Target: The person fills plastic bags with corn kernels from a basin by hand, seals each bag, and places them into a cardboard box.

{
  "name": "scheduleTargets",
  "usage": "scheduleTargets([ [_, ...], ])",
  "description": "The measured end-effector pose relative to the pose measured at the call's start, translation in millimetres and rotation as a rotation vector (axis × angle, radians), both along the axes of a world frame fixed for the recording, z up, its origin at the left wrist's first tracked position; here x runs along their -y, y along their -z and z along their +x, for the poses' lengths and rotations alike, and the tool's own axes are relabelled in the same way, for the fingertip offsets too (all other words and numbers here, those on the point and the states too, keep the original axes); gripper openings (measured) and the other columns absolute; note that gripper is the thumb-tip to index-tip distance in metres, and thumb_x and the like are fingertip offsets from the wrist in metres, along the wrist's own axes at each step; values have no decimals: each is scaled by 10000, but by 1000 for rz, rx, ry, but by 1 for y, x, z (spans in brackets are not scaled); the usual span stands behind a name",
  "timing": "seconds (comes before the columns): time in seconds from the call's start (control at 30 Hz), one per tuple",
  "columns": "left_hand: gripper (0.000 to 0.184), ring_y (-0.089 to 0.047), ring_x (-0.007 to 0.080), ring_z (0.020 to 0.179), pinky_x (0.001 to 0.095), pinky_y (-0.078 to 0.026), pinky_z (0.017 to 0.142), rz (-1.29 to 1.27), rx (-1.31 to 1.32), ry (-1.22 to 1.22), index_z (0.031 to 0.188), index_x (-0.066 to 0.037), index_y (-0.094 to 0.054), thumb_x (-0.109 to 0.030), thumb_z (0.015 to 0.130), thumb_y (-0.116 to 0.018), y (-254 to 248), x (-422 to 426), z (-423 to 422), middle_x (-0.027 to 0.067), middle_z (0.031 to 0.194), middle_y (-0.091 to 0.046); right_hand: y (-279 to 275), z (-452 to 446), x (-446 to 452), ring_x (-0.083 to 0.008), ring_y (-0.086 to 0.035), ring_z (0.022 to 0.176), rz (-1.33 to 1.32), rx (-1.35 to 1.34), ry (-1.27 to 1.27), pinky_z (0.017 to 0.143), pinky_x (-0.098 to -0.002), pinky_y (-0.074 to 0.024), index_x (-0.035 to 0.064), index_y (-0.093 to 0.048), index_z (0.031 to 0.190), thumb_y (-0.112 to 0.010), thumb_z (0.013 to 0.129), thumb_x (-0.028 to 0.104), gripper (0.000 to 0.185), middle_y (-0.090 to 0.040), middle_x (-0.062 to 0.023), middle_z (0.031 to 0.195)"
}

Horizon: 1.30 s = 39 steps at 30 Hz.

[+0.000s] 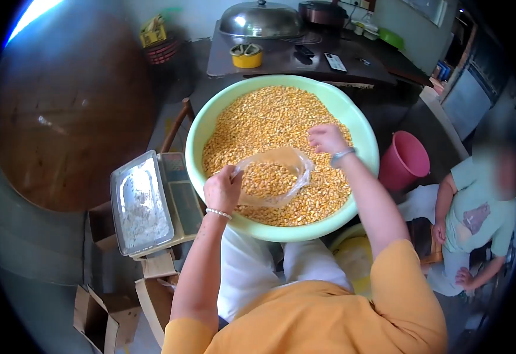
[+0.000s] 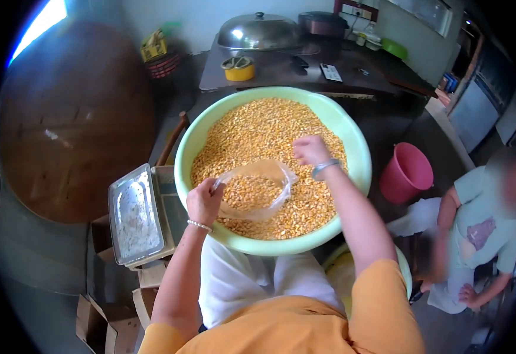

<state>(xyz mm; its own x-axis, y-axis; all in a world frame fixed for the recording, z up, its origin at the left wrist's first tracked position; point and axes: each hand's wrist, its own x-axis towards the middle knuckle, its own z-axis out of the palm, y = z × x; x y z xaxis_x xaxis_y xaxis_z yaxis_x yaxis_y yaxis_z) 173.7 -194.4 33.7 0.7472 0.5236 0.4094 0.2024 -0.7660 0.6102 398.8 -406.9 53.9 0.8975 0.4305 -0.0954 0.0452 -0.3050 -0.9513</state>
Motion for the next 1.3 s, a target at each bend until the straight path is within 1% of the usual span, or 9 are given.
scheduleTargets([
  [0.07,124,-599,307,609,397,-474,566,5,95,-25,772,-91,-617,-212,767,-644,6,-1,3,126,632,-602,79,32,-8,-293,-645,741,-446,447,-125,694,-373,-536,60,-659,950,-621,770,173,216,-662,-131,855],
  [0.13,111,-601,305,628,392,-476,578,-3,83,-36,783,-90,-629,-198,761,-642,6,-2,5,129,659,-609,109,25,-9,-349,-621,872,-758,509,-104,815,-391,-497,87,-654,986,-624,773,254,272,-649,-163,945],
  [0.33,116,-595,322,613,402,-473,571,35,47,-32,778,-87,-623,-200,763,-643,6,-1,4,142,637,-599,74,-33,-9,-327,-598,964,-831,261,-220,862,-389,-475,88,-641,1023,-614,775,372,378,-630,-185,1011],
  [0.57,225,-613,303,641,404,-480,591,42,-73,-45,957,-118,-599,-230,767,-648,-5,6,3,119,639,-617,160,-3,-12,-330,-582,1013,-752,386,-143,865,-401,-471,78,-650,998,-537,841,285,284,-610,-192,1068],
  [0.87,162,-553,217,497,331,-429,500,-56,65,-68,909,-84,-629,-183,785,-663,-3,3,4,88,545,-552,72,-30,-11,-338,-618,909,-644,131,-89,795,-406,-482,17,-665,885,-528,858,324,337,-633,-222,953],
  [1.0,192,-530,186,477,308,-426,501,-73,90,-76,904,-51,-625,-210,801,-659,-2,2,5,82,545,-538,71,-6,-18,-343,-627,794,-495,168,43,716,-405,-484,-12,-645,825,-563,840,353,375,-642,-223,837],
  [1.03,206,-533,171,488,298,-427,507,-87,105,-79,915,-45,-627,-217,805,-655,0,0,4,84,562,-546,68,-4,-18,-257,-604,611,-379,245,108,575,-356,-478,3,-637,813,-572,848,328,333,-635,-165,691],
  [1.17,184,-566,139,525,267,-445,513,-105,134,-112,936,-24,-617,-174,830,-628,10,-4,7,72,595,-582,33,-9,-26,-105,-483,487,327,14,-98,440,-254,-390,47,-613,784,-569,870,277,250,-551,-31,582],
  [1.3,158,-576,187,540,298,-452,523,-172,173,-118,938,-30,-610,-132,820,-631,11,-6,8,100,627,-597,-59,-83,-46,-77,-444,469,45,98,-507,418,-249,-359,53,-586,747,-569,873,255,239,-516,8,567],
])
